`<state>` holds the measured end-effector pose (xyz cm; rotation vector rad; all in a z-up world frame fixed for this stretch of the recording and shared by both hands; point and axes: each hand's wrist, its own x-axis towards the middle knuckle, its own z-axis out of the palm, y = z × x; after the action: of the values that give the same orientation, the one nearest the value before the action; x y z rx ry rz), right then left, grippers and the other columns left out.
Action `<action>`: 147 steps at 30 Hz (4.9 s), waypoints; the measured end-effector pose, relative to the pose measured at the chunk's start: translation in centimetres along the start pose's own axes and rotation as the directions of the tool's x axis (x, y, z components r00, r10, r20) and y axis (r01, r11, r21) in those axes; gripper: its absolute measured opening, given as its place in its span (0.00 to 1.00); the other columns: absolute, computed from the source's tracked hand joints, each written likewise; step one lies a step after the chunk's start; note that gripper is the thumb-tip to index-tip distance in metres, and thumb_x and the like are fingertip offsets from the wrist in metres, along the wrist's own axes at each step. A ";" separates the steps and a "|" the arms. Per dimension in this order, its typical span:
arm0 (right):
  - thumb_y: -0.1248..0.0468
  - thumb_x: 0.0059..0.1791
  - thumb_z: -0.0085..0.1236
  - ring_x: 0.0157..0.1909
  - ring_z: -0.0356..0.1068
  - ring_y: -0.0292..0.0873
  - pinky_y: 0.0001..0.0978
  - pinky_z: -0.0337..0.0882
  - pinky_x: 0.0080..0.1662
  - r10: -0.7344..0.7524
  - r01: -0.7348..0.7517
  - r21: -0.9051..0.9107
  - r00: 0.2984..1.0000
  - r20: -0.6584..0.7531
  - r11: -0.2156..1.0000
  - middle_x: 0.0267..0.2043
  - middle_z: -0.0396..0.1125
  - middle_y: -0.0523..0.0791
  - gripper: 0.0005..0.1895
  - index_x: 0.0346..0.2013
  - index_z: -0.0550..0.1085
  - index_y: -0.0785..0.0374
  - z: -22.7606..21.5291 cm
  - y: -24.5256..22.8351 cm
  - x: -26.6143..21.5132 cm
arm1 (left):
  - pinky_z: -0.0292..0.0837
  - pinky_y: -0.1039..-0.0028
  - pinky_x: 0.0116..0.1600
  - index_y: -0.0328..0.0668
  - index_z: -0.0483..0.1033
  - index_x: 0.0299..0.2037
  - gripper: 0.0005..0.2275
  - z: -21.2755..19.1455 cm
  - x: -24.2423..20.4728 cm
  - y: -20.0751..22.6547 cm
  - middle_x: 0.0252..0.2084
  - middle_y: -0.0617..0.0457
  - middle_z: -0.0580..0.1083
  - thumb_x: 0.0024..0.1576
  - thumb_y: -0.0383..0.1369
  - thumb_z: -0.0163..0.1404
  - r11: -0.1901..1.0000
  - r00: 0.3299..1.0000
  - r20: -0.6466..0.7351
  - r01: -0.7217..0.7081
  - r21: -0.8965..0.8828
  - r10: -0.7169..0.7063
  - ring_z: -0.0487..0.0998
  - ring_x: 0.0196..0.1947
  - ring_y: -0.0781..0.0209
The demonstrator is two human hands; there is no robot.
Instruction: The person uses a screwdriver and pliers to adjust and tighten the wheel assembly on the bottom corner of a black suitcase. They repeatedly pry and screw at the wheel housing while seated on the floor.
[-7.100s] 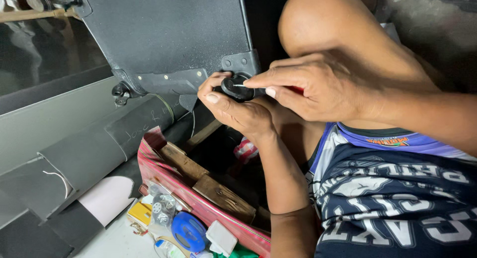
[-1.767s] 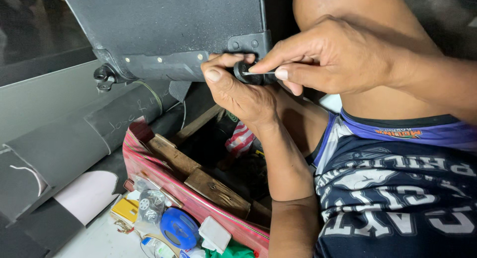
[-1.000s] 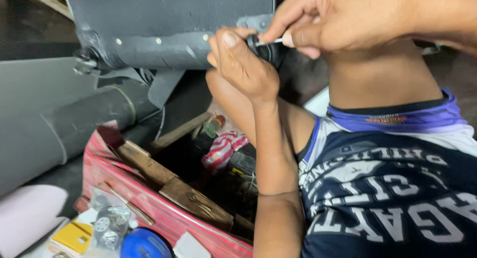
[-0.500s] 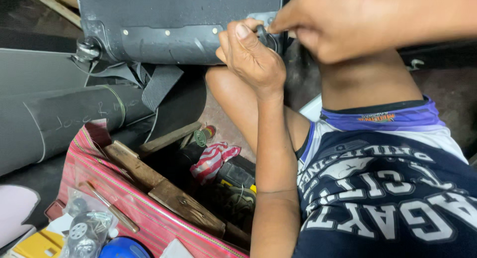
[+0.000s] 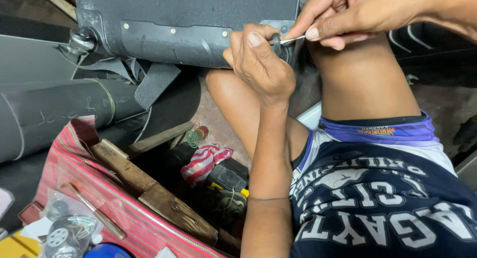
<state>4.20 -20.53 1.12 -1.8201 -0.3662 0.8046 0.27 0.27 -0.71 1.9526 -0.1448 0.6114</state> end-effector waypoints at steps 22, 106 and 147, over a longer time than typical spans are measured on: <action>0.65 0.46 0.58 0.25 0.68 0.40 0.31 0.66 0.28 0.111 -0.101 -0.366 0.994 0.007 0.925 0.26 0.71 0.46 0.19 0.52 0.80 0.59 1.8 -7.9 -0.8 | 0.57 0.69 0.48 0.47 0.72 0.36 0.18 0.0 -0.5 -0.2 0.33 0.58 0.74 0.73 0.40 0.29 0.999 1.000 -0.013 -0.029 -0.030 0.028 0.71 0.38 0.59; 0.65 0.56 0.50 0.30 0.61 0.26 0.18 0.62 0.32 0.082 0.121 0.298 0.806 -0.587 0.947 0.36 0.68 0.40 0.18 0.61 0.71 0.67 10.5 -3.2 -6.8 | 0.59 0.64 0.53 0.45 0.75 0.42 0.19 -1.9 -0.5 -0.6 0.36 0.57 0.76 0.72 0.42 0.30 0.994 0.997 0.020 -0.073 -0.081 0.075 0.73 0.42 0.55; 0.70 0.50 0.54 0.28 0.71 0.35 0.27 0.71 0.33 -0.383 0.488 0.274 0.851 -0.359 0.829 0.32 0.74 0.43 0.18 0.54 0.78 0.56 8.3 1.3 -1.0 | 0.71 0.71 0.47 0.35 0.65 0.36 0.24 -2.6 -1.2 -0.3 0.33 0.48 0.68 0.74 0.47 0.29 0.945 0.963 0.099 0.266 -0.189 -0.251 0.73 0.33 0.61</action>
<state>-2.28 -15.81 -1.44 -1.4013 -0.4002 0.2476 -1.60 2.51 -0.62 1.7604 0.0060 0.3376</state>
